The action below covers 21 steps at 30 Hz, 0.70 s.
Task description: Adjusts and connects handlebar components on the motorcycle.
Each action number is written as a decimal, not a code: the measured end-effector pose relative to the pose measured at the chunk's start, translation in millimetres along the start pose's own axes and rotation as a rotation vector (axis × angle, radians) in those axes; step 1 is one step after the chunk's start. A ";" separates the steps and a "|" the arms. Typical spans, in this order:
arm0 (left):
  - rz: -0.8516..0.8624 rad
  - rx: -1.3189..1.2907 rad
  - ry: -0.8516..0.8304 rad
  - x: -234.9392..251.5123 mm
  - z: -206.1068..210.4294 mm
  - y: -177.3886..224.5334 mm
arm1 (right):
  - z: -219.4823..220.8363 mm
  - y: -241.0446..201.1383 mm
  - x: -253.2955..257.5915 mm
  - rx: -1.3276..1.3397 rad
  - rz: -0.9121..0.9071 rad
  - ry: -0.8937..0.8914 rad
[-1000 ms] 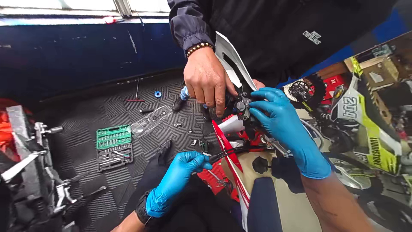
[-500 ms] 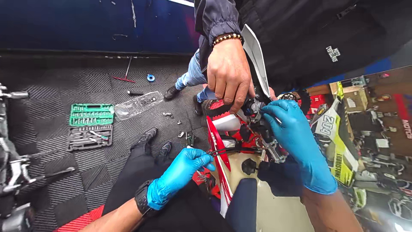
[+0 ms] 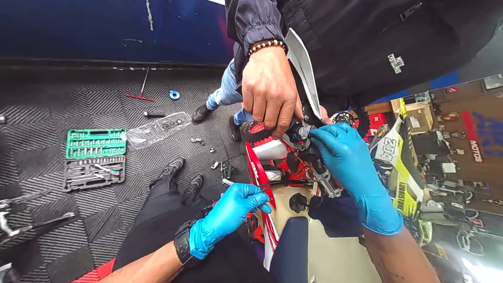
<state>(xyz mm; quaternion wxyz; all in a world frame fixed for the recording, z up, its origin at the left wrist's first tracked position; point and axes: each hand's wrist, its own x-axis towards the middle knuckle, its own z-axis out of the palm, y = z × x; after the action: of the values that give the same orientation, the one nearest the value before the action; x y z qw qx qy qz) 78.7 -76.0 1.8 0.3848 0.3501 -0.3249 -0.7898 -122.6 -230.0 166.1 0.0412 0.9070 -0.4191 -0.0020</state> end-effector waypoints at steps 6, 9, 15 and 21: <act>-0.011 0.006 -0.027 4.9 -1.1 0.2 | -5.5 -2.7 0.3 -0.008 -0.032 0.011; -0.028 -0.013 -0.027 5.6 -3.1 0.8 | -5.1 -1.6 -0.9 -0.028 -0.016 -0.007; -0.029 -0.001 -0.059 11.7 -3.5 5.1 | 0.5 -0.2 2.8 -0.026 0.034 -0.028; -0.051 0.014 -0.087 16.7 -3.1 12.1 | -2.0 -2.2 2.8 -0.071 0.054 -0.052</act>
<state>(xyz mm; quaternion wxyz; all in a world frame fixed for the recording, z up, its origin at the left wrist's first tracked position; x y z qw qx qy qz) 78.2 -96.7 4.5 0.3477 0.3263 -0.3377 -0.8116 -119.1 -230.6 168.0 0.0622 0.8930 -0.4441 -0.0394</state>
